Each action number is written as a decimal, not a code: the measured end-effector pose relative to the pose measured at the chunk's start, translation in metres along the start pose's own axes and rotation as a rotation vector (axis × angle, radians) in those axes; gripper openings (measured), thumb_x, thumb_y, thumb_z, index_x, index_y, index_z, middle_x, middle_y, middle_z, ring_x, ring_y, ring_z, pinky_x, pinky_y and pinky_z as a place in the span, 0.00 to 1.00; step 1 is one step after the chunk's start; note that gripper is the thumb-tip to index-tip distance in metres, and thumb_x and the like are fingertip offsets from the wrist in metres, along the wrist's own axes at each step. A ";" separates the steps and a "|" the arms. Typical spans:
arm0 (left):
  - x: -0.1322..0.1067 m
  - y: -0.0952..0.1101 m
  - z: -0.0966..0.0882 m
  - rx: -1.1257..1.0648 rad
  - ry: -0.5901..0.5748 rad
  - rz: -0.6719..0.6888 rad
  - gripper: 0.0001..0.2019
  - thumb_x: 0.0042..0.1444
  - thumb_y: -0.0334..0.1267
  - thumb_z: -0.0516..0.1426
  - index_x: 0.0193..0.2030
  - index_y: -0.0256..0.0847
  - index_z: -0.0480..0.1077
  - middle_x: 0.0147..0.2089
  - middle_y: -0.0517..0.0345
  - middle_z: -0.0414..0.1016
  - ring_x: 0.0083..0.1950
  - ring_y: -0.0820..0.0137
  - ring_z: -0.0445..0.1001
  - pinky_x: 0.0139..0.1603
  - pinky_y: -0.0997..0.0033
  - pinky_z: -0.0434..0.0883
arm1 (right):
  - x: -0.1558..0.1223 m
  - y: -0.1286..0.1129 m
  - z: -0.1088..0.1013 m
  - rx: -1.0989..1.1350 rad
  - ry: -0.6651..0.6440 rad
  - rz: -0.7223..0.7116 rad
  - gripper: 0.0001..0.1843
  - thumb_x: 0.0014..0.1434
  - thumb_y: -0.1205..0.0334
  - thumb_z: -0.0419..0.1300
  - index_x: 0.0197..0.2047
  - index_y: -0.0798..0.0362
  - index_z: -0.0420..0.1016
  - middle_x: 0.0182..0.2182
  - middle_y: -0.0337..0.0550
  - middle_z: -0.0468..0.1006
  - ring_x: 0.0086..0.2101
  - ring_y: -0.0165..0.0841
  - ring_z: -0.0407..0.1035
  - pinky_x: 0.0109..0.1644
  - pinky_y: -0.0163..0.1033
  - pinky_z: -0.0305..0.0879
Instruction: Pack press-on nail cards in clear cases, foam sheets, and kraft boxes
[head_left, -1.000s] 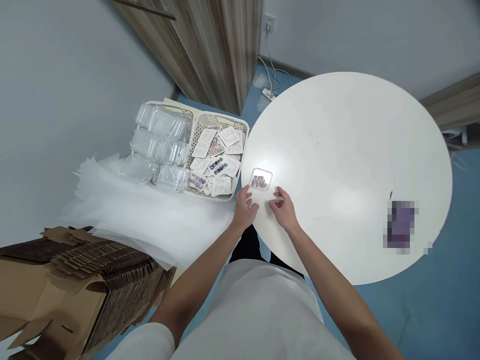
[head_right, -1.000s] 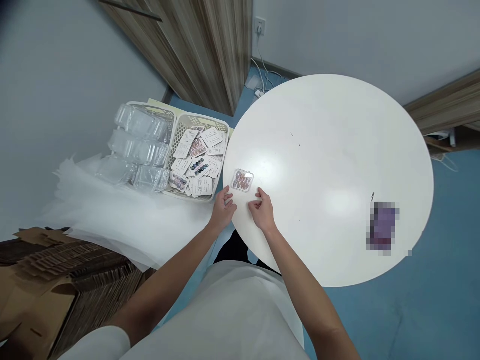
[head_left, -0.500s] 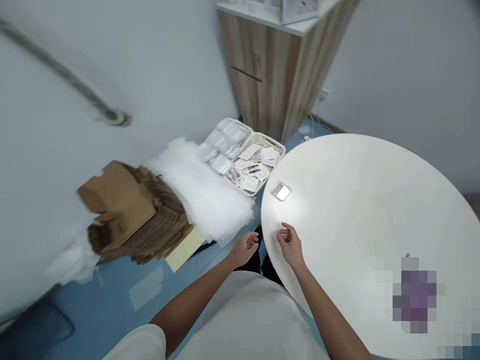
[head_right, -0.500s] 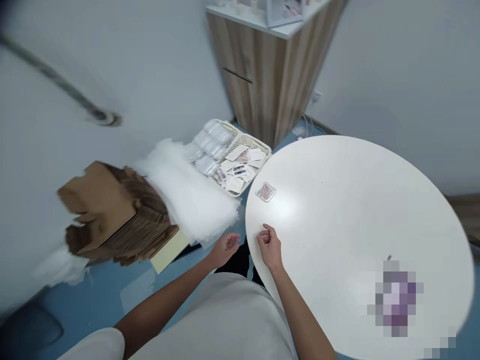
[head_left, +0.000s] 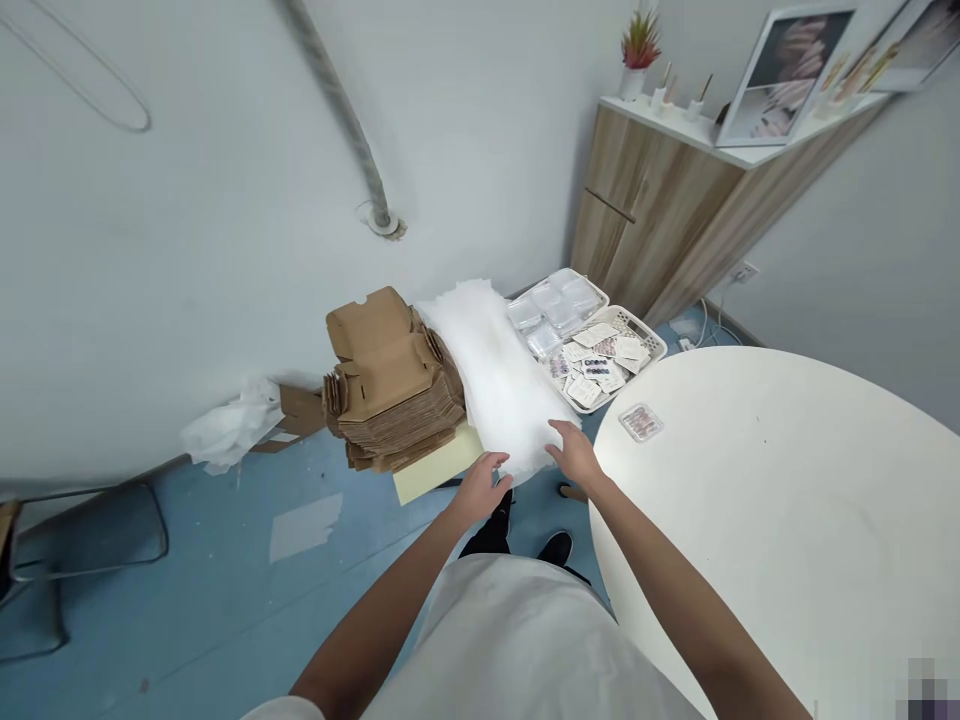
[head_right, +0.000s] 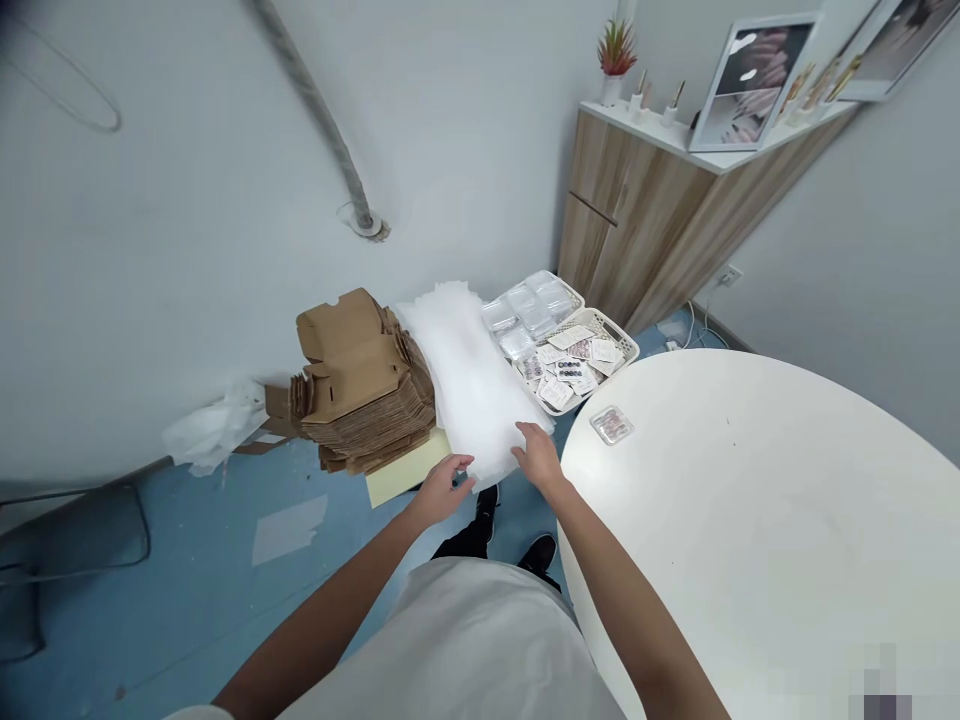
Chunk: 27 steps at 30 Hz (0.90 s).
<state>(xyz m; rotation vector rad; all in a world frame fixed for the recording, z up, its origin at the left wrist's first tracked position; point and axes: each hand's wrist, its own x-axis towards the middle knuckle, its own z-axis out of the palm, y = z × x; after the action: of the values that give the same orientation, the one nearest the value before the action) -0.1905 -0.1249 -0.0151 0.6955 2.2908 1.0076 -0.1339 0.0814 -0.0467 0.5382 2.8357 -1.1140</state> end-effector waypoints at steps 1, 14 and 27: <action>0.007 -0.003 -0.005 0.012 -0.005 0.025 0.17 0.53 0.41 0.51 0.49 0.42 0.64 0.49 0.52 0.68 0.50 0.65 0.67 0.49 0.64 0.66 | 0.012 -0.006 0.001 -0.041 -0.018 -0.001 0.24 0.53 0.68 0.50 0.55 0.55 0.60 0.53 0.50 0.64 0.53 0.39 0.57 0.55 0.45 0.56; 0.099 -0.039 -0.025 0.048 -0.232 0.050 0.24 0.46 0.41 0.55 0.52 0.36 0.62 0.60 0.43 0.57 0.63 0.57 0.51 0.60 0.58 0.53 | 0.096 -0.022 0.047 -0.300 0.032 0.150 0.31 0.50 0.75 0.50 0.58 0.52 0.55 0.59 0.53 0.54 0.56 0.45 0.52 0.52 0.49 0.54; 0.091 -0.063 -0.022 -0.024 -0.237 -0.048 0.26 0.44 0.42 0.56 0.52 0.37 0.62 0.61 0.42 0.55 0.62 0.56 0.52 0.60 0.58 0.52 | 0.110 -0.023 0.049 -0.250 0.145 0.269 0.19 0.54 0.67 0.48 0.51 0.54 0.59 0.39 0.49 0.72 0.39 0.38 0.66 0.41 0.42 0.57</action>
<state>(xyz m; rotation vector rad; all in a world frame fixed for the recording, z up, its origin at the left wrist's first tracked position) -0.2855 -0.1145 -0.0754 0.7065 2.0775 0.8793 -0.2485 0.0665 -0.0866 0.9752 2.8467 -0.6897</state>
